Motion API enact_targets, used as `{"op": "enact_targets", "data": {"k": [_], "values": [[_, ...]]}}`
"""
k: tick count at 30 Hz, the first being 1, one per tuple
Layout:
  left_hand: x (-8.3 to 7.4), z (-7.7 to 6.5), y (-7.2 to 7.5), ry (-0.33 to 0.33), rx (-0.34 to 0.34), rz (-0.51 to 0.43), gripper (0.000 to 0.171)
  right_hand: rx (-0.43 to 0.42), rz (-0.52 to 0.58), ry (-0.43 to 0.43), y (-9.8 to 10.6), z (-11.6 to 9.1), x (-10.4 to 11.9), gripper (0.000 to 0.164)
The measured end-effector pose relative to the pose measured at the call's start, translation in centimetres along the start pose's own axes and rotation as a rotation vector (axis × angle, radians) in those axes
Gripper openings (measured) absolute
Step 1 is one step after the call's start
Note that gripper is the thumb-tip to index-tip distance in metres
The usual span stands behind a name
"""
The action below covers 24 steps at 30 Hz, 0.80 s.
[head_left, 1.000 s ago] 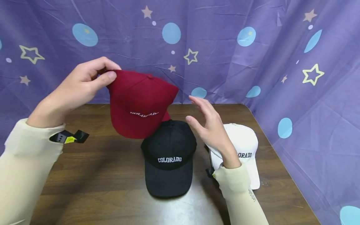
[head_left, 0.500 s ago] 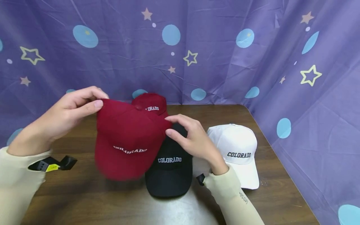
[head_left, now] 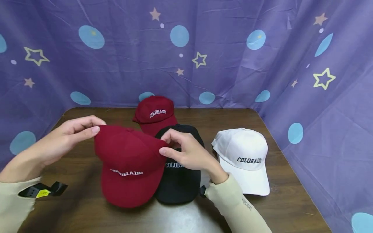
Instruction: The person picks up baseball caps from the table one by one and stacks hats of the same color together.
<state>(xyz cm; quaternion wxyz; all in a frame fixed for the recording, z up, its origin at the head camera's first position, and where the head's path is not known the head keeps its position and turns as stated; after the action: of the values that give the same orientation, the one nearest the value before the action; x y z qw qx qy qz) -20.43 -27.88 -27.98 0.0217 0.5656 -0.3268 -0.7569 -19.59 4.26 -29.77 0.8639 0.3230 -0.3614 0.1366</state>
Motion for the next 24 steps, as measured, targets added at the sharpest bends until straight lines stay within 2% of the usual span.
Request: {"op": "enact_targets", "data": {"k": [6,11,17,21,24], "values": [[0.9,-1.3,0.5,0.101,-0.003,0.075,0.025,0.026,0.024,-0.084,-1.1,0.1,-3.3,0.014],[1.5,-2.0,1.7,0.160,-0.036,0.089,0.028,0.009,-0.002,-0.142,-2.0,1.4,-4.0,0.017],[3.6,-2.2,4.5,0.196,-0.017,-0.077,0.030,-0.087,-0.086,-0.198,-3.6,4.5,-3.6,0.022],[6.3,-1.8,6.0,0.184,0.014,-0.214,0.031,-0.155,-0.122,-0.246,-5.2,6.3,-4.1,0.025],[8.7,-1.9,6.7,0.186,0.042,-0.320,0.031,-0.167,-0.154,-0.296,-6.9,7.4,-5.0,0.024]]}}
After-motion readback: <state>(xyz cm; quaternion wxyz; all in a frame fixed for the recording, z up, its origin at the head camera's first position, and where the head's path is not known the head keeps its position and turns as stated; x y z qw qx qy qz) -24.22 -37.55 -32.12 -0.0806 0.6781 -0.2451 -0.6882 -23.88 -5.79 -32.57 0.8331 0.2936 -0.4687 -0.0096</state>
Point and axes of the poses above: each hand's wrist, its own z-axis towards the middle knuckle, its own y-axis out of the back of the hand, x = y × z, the point moved 3 cm from there along z, towards the middle knuckle, and after that the axes turned 2 degrees about y, right-handed, at the moved point
